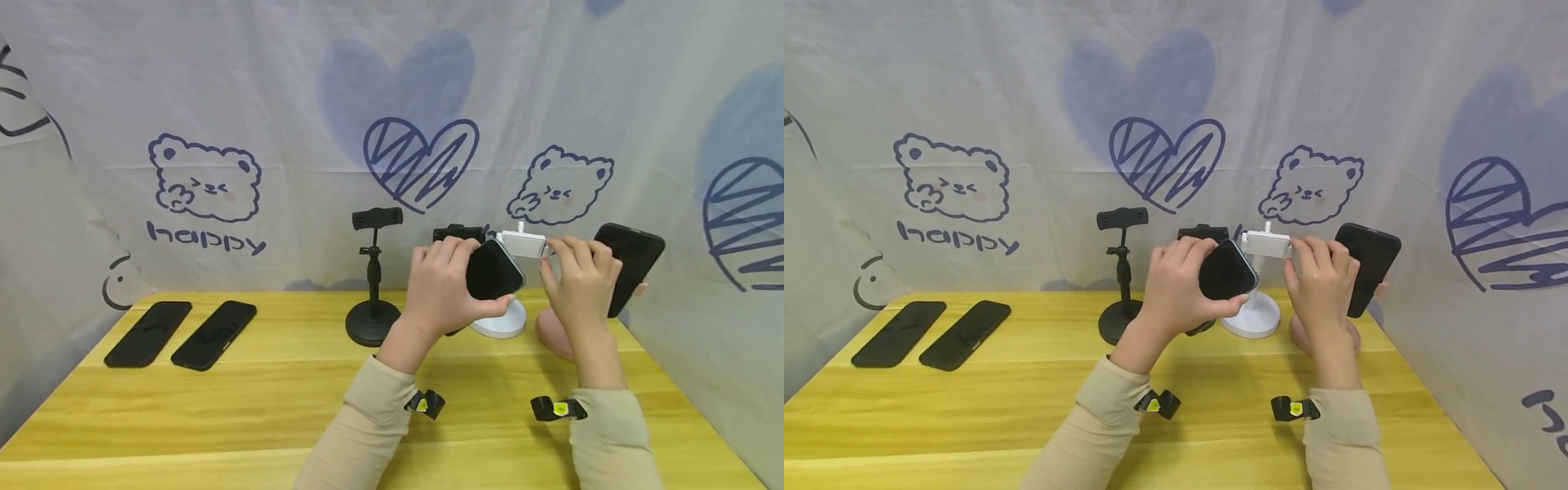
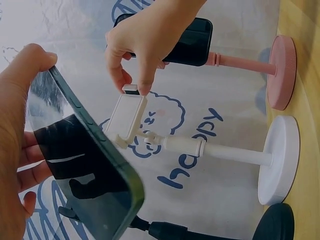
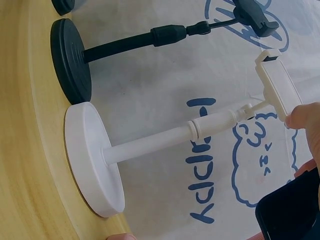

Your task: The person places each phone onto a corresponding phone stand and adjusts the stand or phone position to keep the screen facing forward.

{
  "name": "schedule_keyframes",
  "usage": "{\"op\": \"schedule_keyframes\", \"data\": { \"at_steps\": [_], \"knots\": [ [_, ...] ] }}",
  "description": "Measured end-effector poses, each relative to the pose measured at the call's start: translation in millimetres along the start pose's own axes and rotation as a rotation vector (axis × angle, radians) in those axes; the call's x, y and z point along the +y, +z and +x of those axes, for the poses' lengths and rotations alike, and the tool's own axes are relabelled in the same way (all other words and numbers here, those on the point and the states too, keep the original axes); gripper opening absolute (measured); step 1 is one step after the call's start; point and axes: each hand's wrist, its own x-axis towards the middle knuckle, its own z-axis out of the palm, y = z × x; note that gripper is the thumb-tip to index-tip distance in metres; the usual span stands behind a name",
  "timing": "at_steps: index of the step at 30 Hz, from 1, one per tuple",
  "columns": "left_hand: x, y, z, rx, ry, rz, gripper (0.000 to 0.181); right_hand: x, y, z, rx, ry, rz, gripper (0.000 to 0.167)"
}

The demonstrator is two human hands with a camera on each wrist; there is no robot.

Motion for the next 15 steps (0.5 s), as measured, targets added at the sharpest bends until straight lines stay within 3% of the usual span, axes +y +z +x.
{"op": "schedule_keyframes", "data": {
  "at_steps": [7,15],
  "knots": [
    [0.3,1.7,-1.5,-0.018,-0.016,-0.053,0.076,0.5,0.6,-0.9,0.004,-0.011,0.007,0.029],
    [0.7,6.1,-1.0,0.008,0.000,-0.064,0.077,0.8,0.0,0.0,0.022,-0.017,0.011,0.028]
  ]
}}
